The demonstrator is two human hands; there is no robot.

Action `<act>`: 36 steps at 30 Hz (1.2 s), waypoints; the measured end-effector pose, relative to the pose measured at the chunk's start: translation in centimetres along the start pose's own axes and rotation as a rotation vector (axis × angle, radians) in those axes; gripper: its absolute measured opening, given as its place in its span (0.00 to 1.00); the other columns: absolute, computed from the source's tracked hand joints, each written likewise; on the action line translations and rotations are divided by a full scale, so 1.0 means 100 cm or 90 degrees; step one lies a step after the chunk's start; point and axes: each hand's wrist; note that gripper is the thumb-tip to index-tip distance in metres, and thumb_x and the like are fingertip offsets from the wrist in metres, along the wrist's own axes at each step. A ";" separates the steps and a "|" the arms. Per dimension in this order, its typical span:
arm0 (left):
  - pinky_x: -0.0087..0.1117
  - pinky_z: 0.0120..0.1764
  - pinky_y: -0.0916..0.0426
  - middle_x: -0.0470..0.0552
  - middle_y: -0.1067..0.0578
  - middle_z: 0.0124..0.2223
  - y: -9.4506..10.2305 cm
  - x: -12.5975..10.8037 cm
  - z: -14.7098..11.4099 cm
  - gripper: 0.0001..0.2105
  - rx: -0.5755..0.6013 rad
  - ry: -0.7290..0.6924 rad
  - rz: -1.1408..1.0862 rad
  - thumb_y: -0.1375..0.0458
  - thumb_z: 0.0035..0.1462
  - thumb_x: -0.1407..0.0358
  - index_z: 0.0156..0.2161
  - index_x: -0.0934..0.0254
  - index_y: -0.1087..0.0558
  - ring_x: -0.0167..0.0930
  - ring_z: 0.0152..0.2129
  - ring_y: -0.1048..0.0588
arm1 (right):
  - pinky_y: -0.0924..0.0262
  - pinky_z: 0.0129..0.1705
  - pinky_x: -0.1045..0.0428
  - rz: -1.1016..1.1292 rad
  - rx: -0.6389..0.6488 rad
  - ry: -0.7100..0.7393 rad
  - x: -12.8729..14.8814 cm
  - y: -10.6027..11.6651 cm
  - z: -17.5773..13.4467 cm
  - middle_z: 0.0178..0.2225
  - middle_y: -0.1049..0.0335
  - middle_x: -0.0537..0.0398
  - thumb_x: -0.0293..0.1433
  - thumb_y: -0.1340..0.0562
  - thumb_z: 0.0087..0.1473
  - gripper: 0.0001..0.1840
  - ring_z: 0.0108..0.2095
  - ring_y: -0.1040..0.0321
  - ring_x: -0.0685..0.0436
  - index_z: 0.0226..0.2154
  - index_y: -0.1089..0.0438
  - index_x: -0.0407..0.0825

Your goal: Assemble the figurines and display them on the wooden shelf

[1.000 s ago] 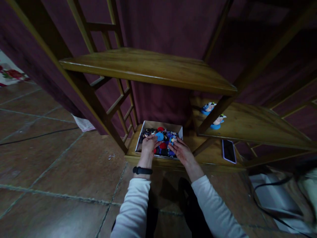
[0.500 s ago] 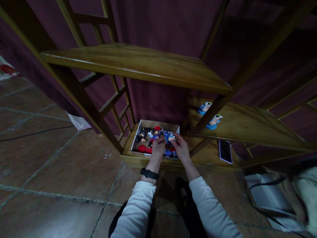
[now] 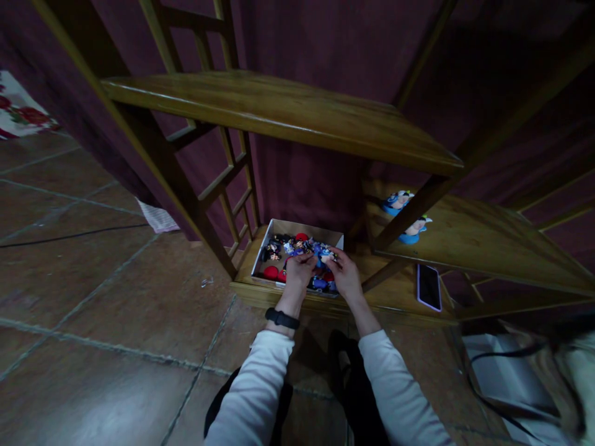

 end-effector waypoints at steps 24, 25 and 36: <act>0.32 0.27 0.29 0.45 0.30 0.17 0.009 0.009 -0.003 0.10 -0.053 0.103 -0.022 0.34 0.36 0.70 0.25 0.69 0.32 0.26 0.15 0.30 | 0.43 0.49 0.50 -0.132 0.110 0.115 0.005 0.009 -0.006 0.45 0.32 0.58 0.31 0.44 0.51 0.18 0.45 0.35 0.45 0.45 0.32 0.59; 0.33 0.27 0.29 0.45 0.30 0.18 0.012 0.008 -0.002 0.10 -0.050 0.113 -0.015 0.35 0.36 0.70 0.25 0.69 0.32 0.26 0.16 0.29 | 0.44 0.49 0.50 -0.131 0.122 0.117 0.005 0.010 -0.006 0.45 0.32 0.58 0.31 0.44 0.52 0.17 0.45 0.35 0.46 0.45 0.31 0.59; 0.34 0.29 0.28 0.49 0.28 0.19 0.019 0.002 -0.001 0.09 -0.020 0.156 -0.011 0.34 0.36 0.73 0.25 0.70 0.30 0.29 0.18 0.27 | 0.43 0.48 0.50 -0.103 0.162 0.118 0.017 0.011 -0.009 0.44 0.31 0.58 0.31 0.43 0.52 0.18 0.43 0.34 0.47 0.46 0.32 0.59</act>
Point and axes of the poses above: each hand's wrist, its own z-axis towards the middle knuckle, its own y-axis out of the back of the hand, x = y × z
